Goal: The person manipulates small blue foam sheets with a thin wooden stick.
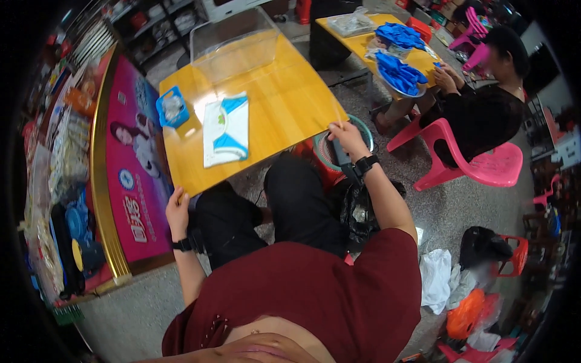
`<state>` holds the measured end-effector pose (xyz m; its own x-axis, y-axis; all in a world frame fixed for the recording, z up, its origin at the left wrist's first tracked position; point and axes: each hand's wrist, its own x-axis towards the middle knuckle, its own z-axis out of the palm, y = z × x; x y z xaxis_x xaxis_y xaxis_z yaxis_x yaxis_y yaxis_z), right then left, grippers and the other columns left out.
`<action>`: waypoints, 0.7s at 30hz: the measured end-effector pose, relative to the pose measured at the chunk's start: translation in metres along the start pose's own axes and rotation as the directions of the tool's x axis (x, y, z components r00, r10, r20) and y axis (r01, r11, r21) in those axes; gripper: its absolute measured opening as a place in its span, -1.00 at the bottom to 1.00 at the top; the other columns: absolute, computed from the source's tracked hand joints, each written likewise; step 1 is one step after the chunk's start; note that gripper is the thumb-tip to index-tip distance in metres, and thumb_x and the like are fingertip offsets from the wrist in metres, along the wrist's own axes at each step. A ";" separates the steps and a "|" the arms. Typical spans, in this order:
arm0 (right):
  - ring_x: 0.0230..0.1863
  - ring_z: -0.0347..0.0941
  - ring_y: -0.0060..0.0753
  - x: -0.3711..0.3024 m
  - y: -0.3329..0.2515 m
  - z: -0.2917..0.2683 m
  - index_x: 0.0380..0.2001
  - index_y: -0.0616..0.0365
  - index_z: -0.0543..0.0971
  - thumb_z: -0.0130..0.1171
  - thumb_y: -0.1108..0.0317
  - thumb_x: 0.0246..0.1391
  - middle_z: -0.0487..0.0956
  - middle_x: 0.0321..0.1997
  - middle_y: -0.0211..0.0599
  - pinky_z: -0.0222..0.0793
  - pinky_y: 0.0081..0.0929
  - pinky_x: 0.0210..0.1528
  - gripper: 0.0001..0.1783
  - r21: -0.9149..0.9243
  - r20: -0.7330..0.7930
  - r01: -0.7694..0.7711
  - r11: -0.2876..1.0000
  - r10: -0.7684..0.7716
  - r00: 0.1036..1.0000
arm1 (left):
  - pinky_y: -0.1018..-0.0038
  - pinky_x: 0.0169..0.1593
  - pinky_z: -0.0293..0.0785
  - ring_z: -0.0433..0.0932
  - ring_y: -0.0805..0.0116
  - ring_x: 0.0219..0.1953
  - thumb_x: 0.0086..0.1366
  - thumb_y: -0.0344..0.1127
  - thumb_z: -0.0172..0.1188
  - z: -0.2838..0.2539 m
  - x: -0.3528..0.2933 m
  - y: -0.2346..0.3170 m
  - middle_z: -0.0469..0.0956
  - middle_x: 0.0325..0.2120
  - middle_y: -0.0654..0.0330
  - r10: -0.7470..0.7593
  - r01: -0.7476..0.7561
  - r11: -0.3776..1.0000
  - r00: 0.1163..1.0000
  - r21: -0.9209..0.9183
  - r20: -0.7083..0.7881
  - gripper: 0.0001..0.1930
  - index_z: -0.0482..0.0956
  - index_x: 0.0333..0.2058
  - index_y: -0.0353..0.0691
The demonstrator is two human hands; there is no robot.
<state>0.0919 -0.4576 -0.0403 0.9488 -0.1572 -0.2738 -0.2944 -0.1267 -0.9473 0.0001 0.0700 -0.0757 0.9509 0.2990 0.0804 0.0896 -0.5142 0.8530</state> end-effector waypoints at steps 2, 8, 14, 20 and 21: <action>-0.43 0.43 -0.64 -0.003 0.018 0.013 -0.18 0.25 0.55 0.10 0.24 0.19 0.54 -0.48 -0.46 0.32 -0.61 -0.34 -0.71 -0.186 0.176 0.169 0.968 -0.136 0.975 | 0.46 0.15 0.34 0.46 0.26 0.08 0.28 -0.37 0.17 0.000 0.006 -0.005 0.49 0.03 -0.01 -0.044 0.050 0.941 0.999 -0.333 0.026 -0.63 0.46 0.03 -0.42; -0.32 0.52 -0.03 -0.046 -0.012 0.074 -0.34 0.23 0.55 0.07 0.17 0.20 0.54 -0.41 0.05 0.37 -0.22 -0.31 -0.70 -0.693 0.244 0.375 0.616 -0.289 0.926 | 0.54 -0.05 0.42 0.51 0.42 -0.10 0.30 -0.27 0.18 -0.034 -0.009 -0.043 0.56 -0.09 0.19 -0.299 0.234 0.853 0.952 -0.466 -0.070 -0.64 0.51 0.02 -0.29; -0.12 0.44 -0.07 -0.085 -0.024 0.107 -0.23 0.19 0.56 0.21 0.27 0.10 0.52 -0.24 -0.14 0.36 -0.30 -0.06 -0.76 -0.660 0.323 0.595 0.458 -0.542 0.776 | 0.54 -0.20 0.48 0.56 0.44 -0.21 0.28 -0.22 0.19 -0.033 -0.027 -0.125 0.59 -0.18 0.24 -0.598 0.463 0.524 0.798 -0.715 0.078 -0.67 0.51 -0.03 -0.23; -0.03 0.42 -0.04 -0.109 -0.032 0.133 -0.17 0.13 0.55 0.24 0.27 0.07 0.45 -0.09 -0.11 0.39 -0.28 -0.06 -0.73 -0.754 0.364 0.596 0.276 -0.580 0.729 | 0.54 -0.43 0.42 0.54 0.44 -0.35 0.24 -0.21 0.20 0.022 -0.004 -0.194 0.56 -0.37 0.24 -0.722 0.641 0.485 0.677 -0.595 0.141 -0.73 0.54 -0.14 -0.20; -0.04 0.42 -0.04 -0.108 -0.031 0.133 -0.17 0.12 0.55 0.24 0.27 0.07 0.45 -0.09 -0.10 0.39 -0.28 -0.07 -0.73 -0.766 0.359 0.588 0.259 -0.586 0.727 | 0.54 -0.45 0.39 0.54 0.45 -0.36 0.23 -0.19 0.20 0.030 0.004 -0.202 0.55 -0.37 0.21 -0.730 0.669 0.501 0.667 -0.549 0.147 -0.72 0.55 -0.15 -0.20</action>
<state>0.0135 -0.3060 -0.0033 0.9028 0.3119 0.2959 0.3940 -0.8758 -0.2787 -0.0050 0.1506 -0.2630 0.6127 0.4570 -0.6447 0.5182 0.3837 0.7644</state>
